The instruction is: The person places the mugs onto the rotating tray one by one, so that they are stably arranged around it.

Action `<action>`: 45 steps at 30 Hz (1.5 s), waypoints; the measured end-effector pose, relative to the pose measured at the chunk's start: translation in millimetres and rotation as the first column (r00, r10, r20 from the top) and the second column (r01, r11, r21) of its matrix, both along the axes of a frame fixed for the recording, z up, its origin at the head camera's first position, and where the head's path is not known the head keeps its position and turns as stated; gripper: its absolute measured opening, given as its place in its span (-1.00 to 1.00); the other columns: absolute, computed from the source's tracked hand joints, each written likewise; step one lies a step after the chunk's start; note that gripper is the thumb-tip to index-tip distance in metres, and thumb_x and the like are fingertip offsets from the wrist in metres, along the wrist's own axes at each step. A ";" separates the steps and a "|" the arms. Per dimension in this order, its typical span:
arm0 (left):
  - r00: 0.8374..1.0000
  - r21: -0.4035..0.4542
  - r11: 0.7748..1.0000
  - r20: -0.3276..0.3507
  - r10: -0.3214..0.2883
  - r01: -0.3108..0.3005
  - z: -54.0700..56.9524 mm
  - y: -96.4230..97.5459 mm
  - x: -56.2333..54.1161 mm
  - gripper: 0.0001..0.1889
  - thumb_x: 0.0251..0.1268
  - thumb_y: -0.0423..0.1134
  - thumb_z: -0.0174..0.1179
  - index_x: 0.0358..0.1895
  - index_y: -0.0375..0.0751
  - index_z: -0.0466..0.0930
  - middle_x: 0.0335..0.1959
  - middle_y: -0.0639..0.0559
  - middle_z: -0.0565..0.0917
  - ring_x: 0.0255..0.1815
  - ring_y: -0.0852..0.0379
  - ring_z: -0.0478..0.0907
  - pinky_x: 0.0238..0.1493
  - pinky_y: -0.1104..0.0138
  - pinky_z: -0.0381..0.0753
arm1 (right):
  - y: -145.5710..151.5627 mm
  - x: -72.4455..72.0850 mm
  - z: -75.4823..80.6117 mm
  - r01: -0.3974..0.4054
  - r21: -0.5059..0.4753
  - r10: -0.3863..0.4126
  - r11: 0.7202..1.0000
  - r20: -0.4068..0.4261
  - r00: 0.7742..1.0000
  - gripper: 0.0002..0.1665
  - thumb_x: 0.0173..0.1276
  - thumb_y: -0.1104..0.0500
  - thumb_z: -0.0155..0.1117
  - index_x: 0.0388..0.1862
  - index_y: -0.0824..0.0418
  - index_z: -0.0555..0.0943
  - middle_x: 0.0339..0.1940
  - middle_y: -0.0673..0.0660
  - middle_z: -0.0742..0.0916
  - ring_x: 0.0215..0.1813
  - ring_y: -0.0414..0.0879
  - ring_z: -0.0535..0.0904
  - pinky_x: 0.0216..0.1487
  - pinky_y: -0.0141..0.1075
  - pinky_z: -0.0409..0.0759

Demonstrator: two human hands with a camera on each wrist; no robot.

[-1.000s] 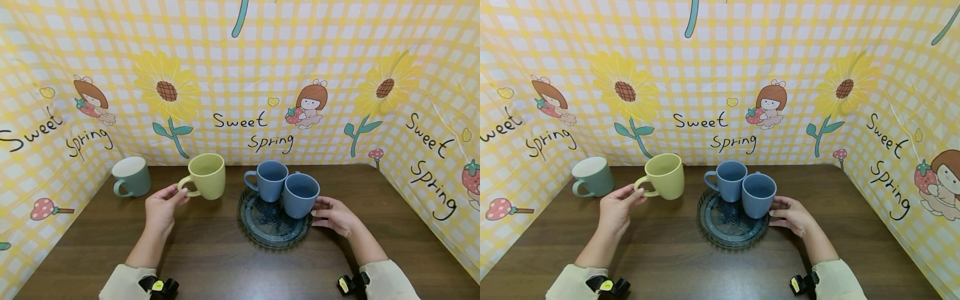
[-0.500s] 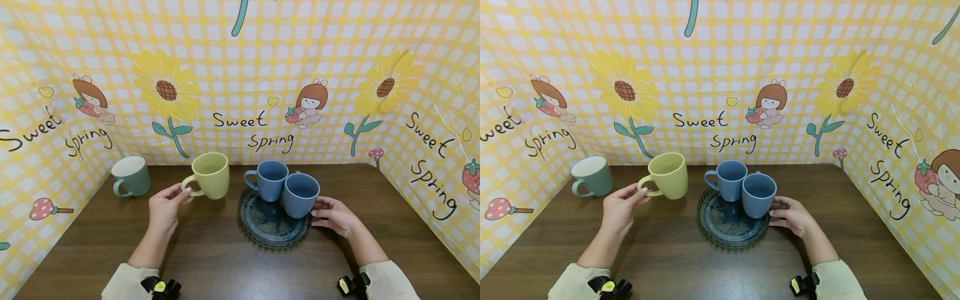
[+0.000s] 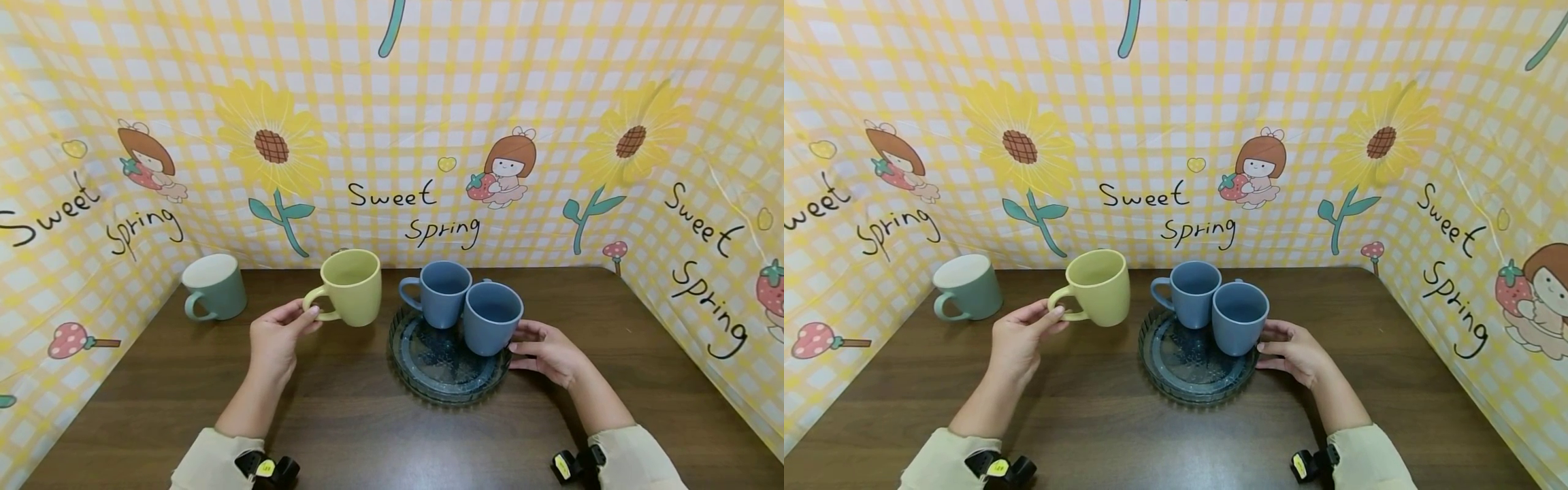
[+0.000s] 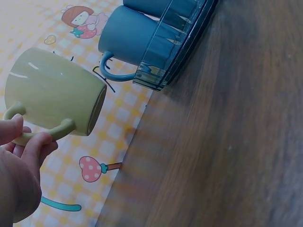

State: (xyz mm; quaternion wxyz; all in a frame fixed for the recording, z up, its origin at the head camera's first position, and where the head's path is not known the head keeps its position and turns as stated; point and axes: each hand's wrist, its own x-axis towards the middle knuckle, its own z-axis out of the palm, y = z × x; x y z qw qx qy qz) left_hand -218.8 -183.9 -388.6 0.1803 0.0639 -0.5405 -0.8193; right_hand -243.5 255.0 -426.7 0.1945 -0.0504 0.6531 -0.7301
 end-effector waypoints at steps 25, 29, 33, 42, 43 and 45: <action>0.998 0.008 0.998 0.013 -0.056 0.056 -2.2 10.9 -0.1 -0.73 0.08 -0.68 0.29 -0.44 -0.19 0.75 -0.49 0.00 0.65 -0.47 0.17 0.68 -0.32 0.30 0.74 | -0.2 8.7 0.9 -0.009 -0.034 0.009 0.999 -0.009 1.000 -0.47 0.28 0.48 0.26 0.23 0.30 0.41 0.01 0.13 0.62 -0.03 -0.01 0.61 -0.01 -0.02 0.68; 0.998 -0.001 0.998 0.015 -0.061 0.061 -2.0 12.4 0.8 -0.71 0.09 -0.67 0.29 -0.47 -0.15 0.75 -0.49 0.01 0.64 -0.47 0.19 0.67 -0.33 0.31 0.74 | -0.3 10.5 1.7 -0.019 -0.043 0.019 0.999 -0.014 1.000 -0.53 0.28 0.48 0.26 0.14 0.22 0.47 -0.01 0.13 0.63 -0.03 -0.01 0.60 0.00 0.01 0.68; 0.997 0.006 0.998 0.018 -0.069 0.069 -2.5 13.8 1.5 -0.79 0.08 -0.67 0.30 -0.39 -0.28 0.75 -0.49 0.00 0.65 -0.47 0.17 0.68 -0.32 0.30 0.75 | 0.3 12.3 2.4 -0.029 -0.049 0.028 0.998 -0.019 0.999 -0.57 0.28 0.48 0.25 0.09 0.20 0.49 -0.03 0.13 0.63 -0.04 -0.02 0.61 -0.01 0.01 0.68; 0.995 0.018 0.995 0.019 -0.099 0.099 -3.7 18.1 2.1 -0.77 0.11 -0.67 0.28 -0.39 -0.25 0.75 -0.47 -0.03 0.66 -0.44 0.13 0.69 -0.30 0.28 0.75 | 1.6 16.1 2.5 -0.015 -0.053 0.014 0.998 -0.016 1.000 -0.64 0.30 0.50 0.21 0.01 0.19 0.49 -0.09 0.12 0.64 -0.09 -0.03 0.64 -0.04 0.00 0.70; 0.995 0.017 0.995 0.022 -0.102 0.102 -3.7 18.6 2.2 -0.75 0.11 -0.67 0.28 -0.41 -0.23 0.75 -0.47 -0.02 0.66 -0.44 0.13 0.69 -0.29 0.28 0.75 | 1.6 16.5 2.4 -0.012 -0.052 0.012 0.999 -0.016 1.000 -0.64 0.30 0.50 0.21 0.00 0.20 0.49 -0.10 0.12 0.64 -0.10 -0.03 0.64 -0.05 0.00 0.70; 0.994 0.017 0.994 0.022 -0.106 0.106 -3.4 19.4 2.3 -0.77 0.11 -0.67 0.28 -0.40 -0.25 0.74 -0.47 -0.02 0.66 -0.44 0.13 0.69 -0.29 0.27 0.75 | 1.8 17.4 2.4 -0.007 -0.047 0.007 0.999 -0.016 1.000 -0.65 0.30 0.50 0.21 0.00 0.21 0.49 -0.11 0.12 0.64 -0.10 -0.04 0.64 -0.06 -0.01 0.70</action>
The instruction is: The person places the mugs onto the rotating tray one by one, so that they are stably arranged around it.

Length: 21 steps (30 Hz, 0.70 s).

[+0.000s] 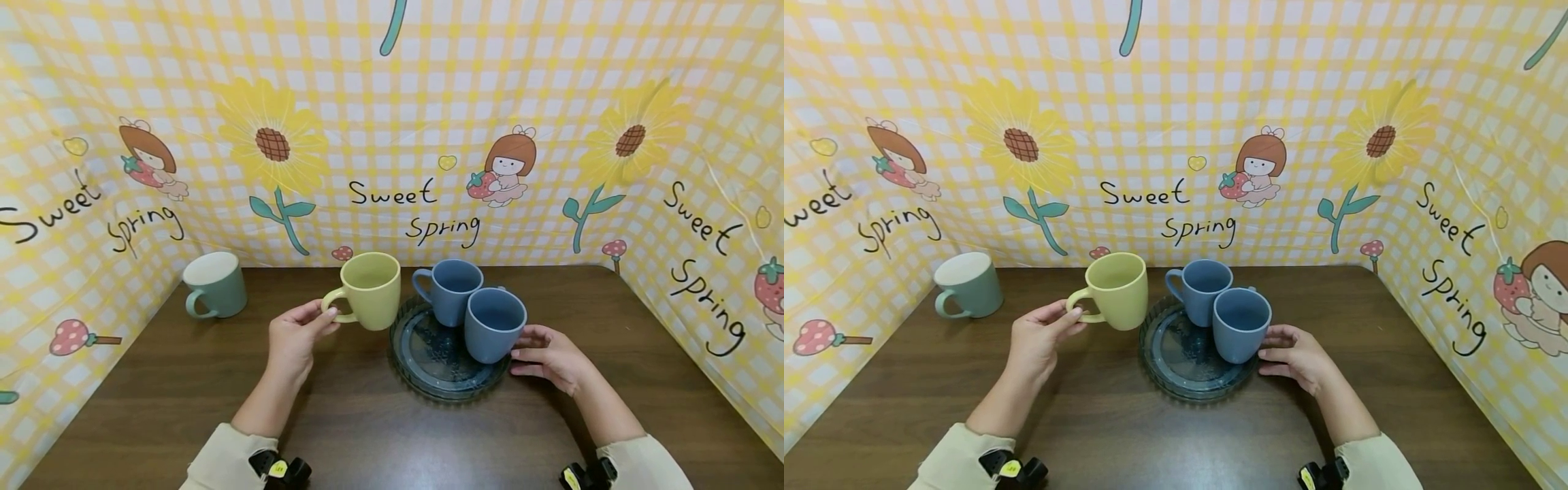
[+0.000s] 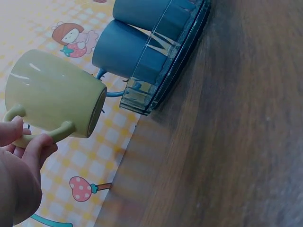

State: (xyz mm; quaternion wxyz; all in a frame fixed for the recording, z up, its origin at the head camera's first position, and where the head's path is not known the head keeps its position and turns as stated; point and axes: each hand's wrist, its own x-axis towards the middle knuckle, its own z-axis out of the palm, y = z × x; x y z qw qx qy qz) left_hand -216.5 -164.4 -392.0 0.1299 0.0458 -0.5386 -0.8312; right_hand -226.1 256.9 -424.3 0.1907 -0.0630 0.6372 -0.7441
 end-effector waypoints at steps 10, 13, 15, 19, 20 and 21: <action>1.000 -0.016 1.000 0.003 -0.005 0.005 3.0 2.1 1.7 -0.70 0.12 -0.67 0.27 -0.45 -0.16 0.75 -0.47 0.00 0.66 -0.42 0.16 0.69 -0.29 0.28 0.75 | -0.9 1.7 0.7 -0.005 0.032 0.005 0.999 -0.003 1.000 -0.64 0.29 0.50 0.23 0.03 0.29 0.44 -0.13 0.11 0.65 -0.13 -0.05 0.65 -0.07 -0.03 0.71; 1.000 -0.007 1.000 0.000 -0.009 0.009 3.3 3.1 2.4 -0.74 0.11 -0.67 0.27 -0.42 -0.21 0.75 -0.47 -0.01 0.66 -0.41 0.16 0.69 -0.29 0.27 0.75 | -0.9 2.7 2.0 -0.009 0.042 0.009 0.999 -0.005 1.000 -0.65 0.28 0.50 0.23 0.01 0.29 0.45 -0.15 0.11 0.65 -0.15 -0.05 0.65 -0.07 -0.04 0.71; 1.000 -0.005 1.000 0.000 -0.010 0.010 3.1 3.5 2.6 -0.75 0.11 -0.67 0.27 -0.41 -0.22 0.74 -0.46 -0.01 0.66 -0.40 0.15 0.69 -0.29 0.27 0.75 | -0.9 3.3 2.9 -0.011 0.043 0.012 0.999 -0.005 1.000 -0.68 0.28 0.49 0.23 -0.03 0.29 0.45 -0.19 0.10 0.66 -0.17 -0.07 0.66 -0.07 -0.05 0.71; 1.000 -0.006 1.000 0.003 -0.015 0.015 2.6 4.1 2.9 -0.77 0.10 -0.64 0.31 -0.43 -0.20 0.75 -0.45 -0.03 0.67 -0.39 0.14 0.70 -0.29 0.26 0.75 | -0.6 4.8 4.1 -0.023 0.029 0.023 0.999 0.002 1.000 -0.73 0.29 0.50 0.21 -0.10 0.27 0.45 -0.29 0.09 0.68 -0.22 -0.09 0.67 -0.07 -0.04 0.72; 1.000 -0.005 1.000 0.003 -0.015 0.015 2.5 4.3 3.0 -0.80 0.09 -0.64 0.31 -0.40 -0.25 0.74 -0.45 -0.04 0.67 -0.40 0.13 0.70 -0.29 0.25 0.75 | -0.4 5.0 4.2 -0.028 0.028 0.028 0.999 0.003 1.000 -0.74 0.29 0.50 0.21 -0.12 0.27 0.45 -0.31 0.09 0.68 -0.23 -0.08 0.67 -0.07 -0.04 0.72; 1.000 -0.005 1.000 0.004 -0.016 0.016 2.4 4.5 3.1 -0.82 0.09 -0.64 0.32 -0.38 -0.29 0.74 -0.45 -0.04 0.67 -0.40 0.13 0.70 -0.29 0.25 0.75 | -0.2 5.1 4.1 -0.033 0.028 0.033 0.999 0.006 0.999 -0.75 0.30 0.50 0.20 -0.13 0.27 0.46 -0.32 0.09 0.68 -0.23 -0.08 0.67 -0.07 -0.05 0.72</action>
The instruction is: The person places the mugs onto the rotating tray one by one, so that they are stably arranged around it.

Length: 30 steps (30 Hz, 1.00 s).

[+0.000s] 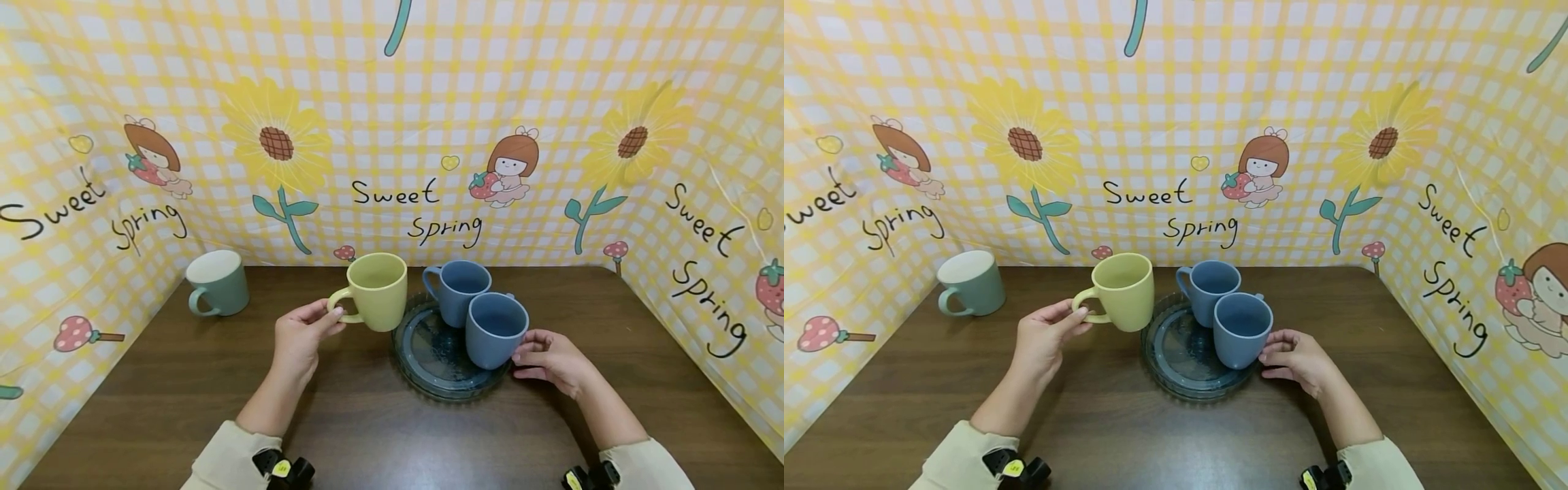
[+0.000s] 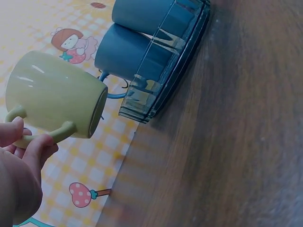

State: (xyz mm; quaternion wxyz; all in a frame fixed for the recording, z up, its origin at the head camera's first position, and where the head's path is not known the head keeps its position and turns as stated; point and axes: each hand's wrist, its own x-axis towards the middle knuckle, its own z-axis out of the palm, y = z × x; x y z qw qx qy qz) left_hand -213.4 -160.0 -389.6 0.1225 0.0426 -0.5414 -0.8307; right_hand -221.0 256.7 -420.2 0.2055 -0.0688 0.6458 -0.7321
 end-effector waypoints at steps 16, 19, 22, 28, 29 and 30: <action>1.000 -0.003 1.000 0.026 -0.007 0.007 -3.8 4.0 -0.6 -0.84 0.07 -0.63 0.34 -0.36 -0.32 0.73 -0.45 -0.07 0.67 -0.37 0.08 0.71 -0.29 0.26 0.75 | 2.5 -8.3 -7.7 -0.021 -0.087 0.020 0.996 -0.009 1.000 -0.65 0.35 0.50 0.15 0.00 0.16 0.54 -0.09 0.09 0.67 -0.10 -0.06 0.65 0.03 -0.07 0.68; 1.000 -0.007 1.000 0.029 -0.009 0.009 -3.7 5.2 -0.9 -0.78 0.08 -0.64 0.33 -0.42 -0.22 0.74 -0.45 -0.06 0.66 -0.36 0.07 0.71 -0.28 0.26 0.75 | 1.8 -10.0 -9.1 -0.011 -0.095 0.010 0.995 -0.013 1.000 -0.63 0.34 0.50 0.14 0.02 0.13 0.55 -0.07 0.07 0.66 -0.08 -0.06 0.63 0.04 -0.06 0.67; 1.000 -0.010 1.000 0.026 -0.012 0.012 -4.1 6.9 -1.1 -0.75 0.07 -0.63 0.33 -0.46 -0.16 0.73 -0.45 -0.07 0.66 -0.36 0.07 0.71 -0.28 0.26 0.75 | 0.5 -10.5 -9.4 0.000 -0.100 -0.001 0.995 -0.010 1.000 -0.61 0.34 0.50 0.14 0.01 0.11 0.57 -0.05 0.06 0.64 -0.07 -0.05 0.62 0.04 -0.05 0.67; 1.000 -0.011 1.000 0.023 -0.014 0.014 -6.9 9.6 -2.5 -0.79 0.07 -0.64 0.32 -0.43 -0.23 0.73 -0.44 -0.08 0.66 -0.40 0.11 0.70 -0.29 0.25 0.75 | -1.6 -9.7 -9.7 0.015 -0.128 -0.015 0.992 0.003 1.000 -0.58 0.32 0.52 0.12 -0.04 0.06 0.60 -0.08 0.06 0.65 -0.11 -0.05 0.64 0.00 -0.07 0.69; 1.000 -0.011 1.000 0.023 -0.013 0.013 -7.2 9.9 -2.7 -0.79 0.08 -0.65 0.32 -0.42 -0.24 0.73 -0.45 -0.08 0.66 -0.40 0.12 0.70 -0.30 0.25 0.75 | -1.8 -9.5 -9.9 0.017 -0.132 -0.016 0.991 0.004 1.000 -0.58 0.32 0.53 0.12 -0.05 0.06 0.60 -0.08 0.06 0.66 -0.12 -0.05 0.64 -0.01 -0.07 0.69; 1.000 -0.011 1.000 0.023 -0.010 0.010 -7.4 10.4 -2.8 -0.79 0.08 -0.66 0.31 -0.42 -0.25 0.73 -0.45 -0.07 0.66 -0.41 0.13 0.70 -0.30 0.25 0.75 | -2.0 -9.3 -10.1 0.018 -0.136 -0.018 0.991 0.006 1.000 -0.58 0.31 0.53 0.12 -0.05 0.06 0.60 -0.09 0.06 0.66 -0.13 -0.05 0.64 -0.02 -0.08 0.70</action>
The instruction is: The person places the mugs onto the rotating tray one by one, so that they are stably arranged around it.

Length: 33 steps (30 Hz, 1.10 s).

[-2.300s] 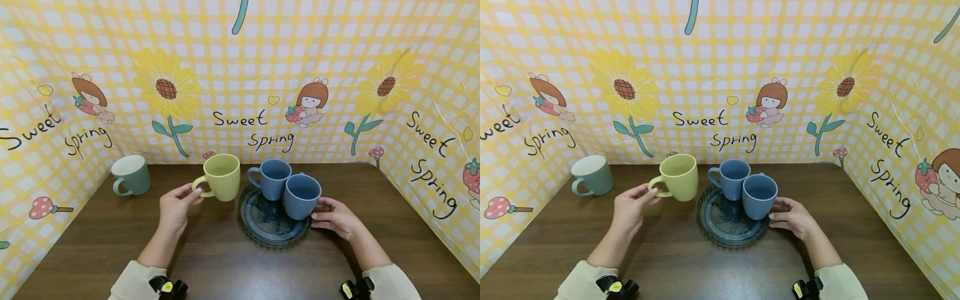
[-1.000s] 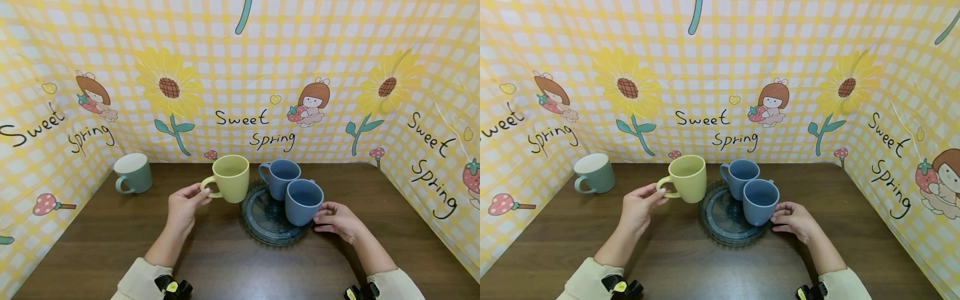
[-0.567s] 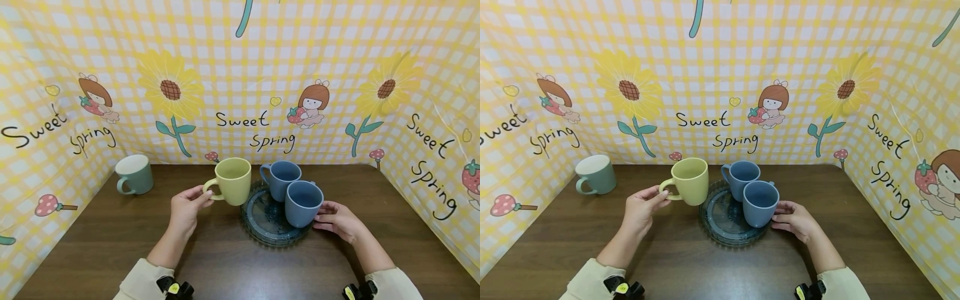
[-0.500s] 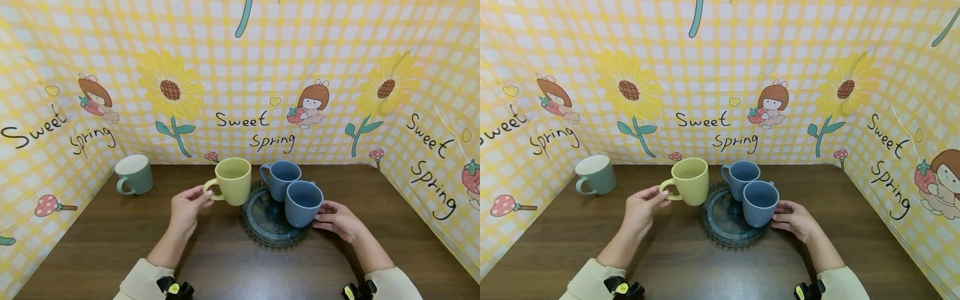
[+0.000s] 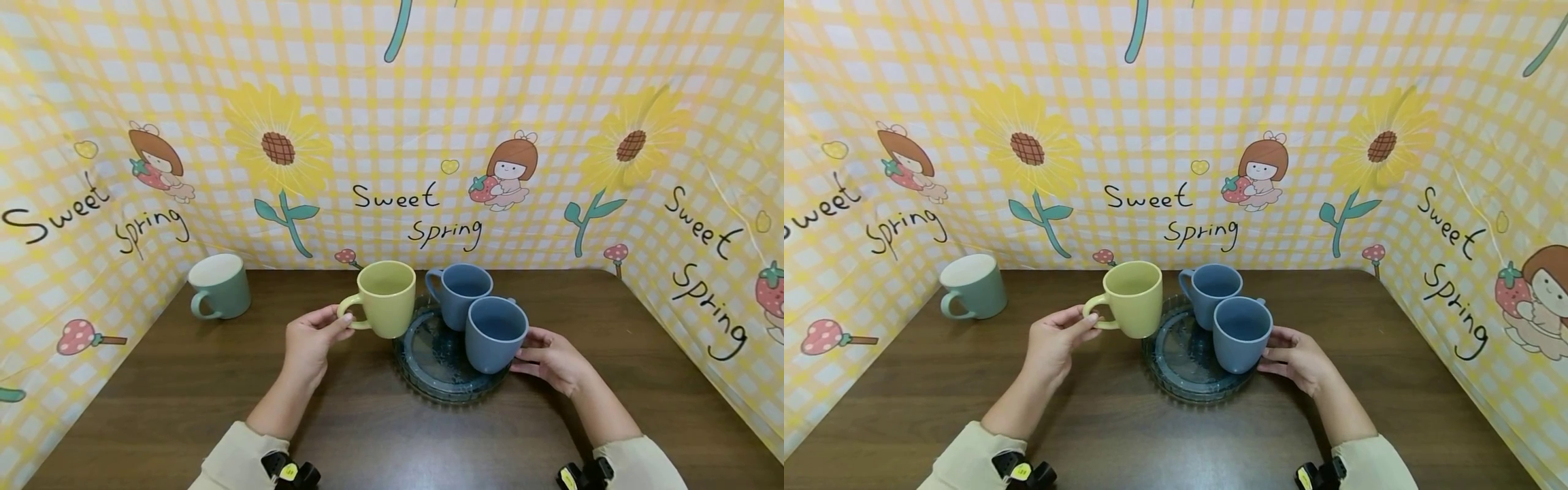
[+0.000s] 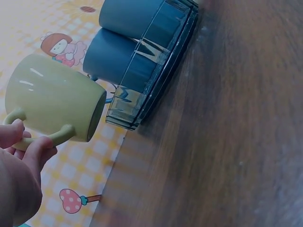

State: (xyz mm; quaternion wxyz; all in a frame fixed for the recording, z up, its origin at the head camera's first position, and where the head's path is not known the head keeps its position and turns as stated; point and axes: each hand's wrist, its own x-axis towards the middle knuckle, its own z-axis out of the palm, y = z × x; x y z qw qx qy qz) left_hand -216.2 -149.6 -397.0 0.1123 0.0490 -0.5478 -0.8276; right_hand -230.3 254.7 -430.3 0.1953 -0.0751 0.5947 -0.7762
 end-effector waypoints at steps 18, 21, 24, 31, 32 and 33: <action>1.000 -0.005 1.000 0.005 0.002 -0.002 -3.1 19.9 -7.8 -0.80 0.06 -0.70 0.28 -0.19 -0.67 0.60 -0.46 -0.09 0.65 -0.47 0.13 0.68 -0.35 0.28 0.75 | -2.9 7.3 0.7 0.032 -0.002 -0.032 0.999 -0.002 0.999 -0.57 0.26 0.56 0.16 -0.04 0.11 0.54 -0.12 0.10 0.64 -0.15 -0.02 0.65 -0.03 -0.03 0.70; 1.000 -0.001 1.000 0.009 -0.001 0.001 -4.0 22.3 -9.7 -0.82 0.06 -0.69 0.29 -0.22 -0.64 0.62 -0.46 -0.10 0.66 -0.47 0.13 0.68 -0.35 0.28 0.75 | -3.8 9.1 0.7 0.031 -0.009 -0.031 0.999 -0.002 1.000 -0.56 0.27 0.57 0.16 -0.05 0.09 0.57 -0.11 0.10 0.63 -0.14 -0.01 0.66 -0.02 -0.04 0.70; 1.000 -0.010 1.000 0.011 -0.004 0.004 -5.4 24.6 -12.4 -0.80 0.07 -0.68 0.30 -0.20 -0.65 0.61 -0.45 -0.10 0.66 -0.47 0.14 0.68 -0.34 0.28 0.75 | -4.6 10.7 0.8 0.034 -0.012 -0.034 0.999 -0.004 0.999 -0.56 0.28 0.57 0.16 -0.02 0.11 0.57 -0.10 0.11 0.62 -0.13 -0.01 0.66 -0.01 -0.04 0.69; 0.999 -0.041 0.999 0.023 -0.024 0.024 -6.8 33.6 -16.1 -0.72 0.05 -0.69 0.30 -0.12 -0.74 0.55 -0.46 -0.06 0.64 -0.47 0.15 0.67 -0.33 0.30 0.75 | -5.1 13.4 0.7 0.044 -0.013 -0.044 0.999 -0.004 0.999 -0.57 0.29 0.56 0.17 0.02 0.15 0.56 -0.09 0.12 0.63 -0.11 -0.02 0.66 0.00 -0.04 0.69; 0.999 -0.046 0.998 0.024 -0.029 0.030 -6.9 35.3 -16.2 -0.71 0.05 -0.69 0.30 -0.11 -0.74 0.54 -0.46 -0.05 0.64 -0.47 0.16 0.67 -0.33 0.30 0.75 | -5.2 13.6 0.6 0.048 -0.012 -0.048 0.999 -0.003 0.999 -0.56 0.28 0.56 0.18 0.02 0.15 0.56 -0.09 0.12 0.63 -0.11 -0.02 0.66 0.00 -0.05 0.69; 0.999 -0.053 0.998 0.025 -0.035 0.036 -7.0 36.9 -16.3 -0.71 0.06 -0.69 0.30 -0.11 -0.74 0.54 -0.46 -0.05 0.64 -0.47 0.16 0.67 -0.33 0.31 0.75 | -5.4 13.9 0.4 0.053 -0.011 -0.053 0.999 -0.002 0.999 -0.56 0.28 0.56 0.18 0.02 0.15 0.56 -0.09 0.12 0.63 -0.12 -0.02 0.66 -0.01 -0.05 0.69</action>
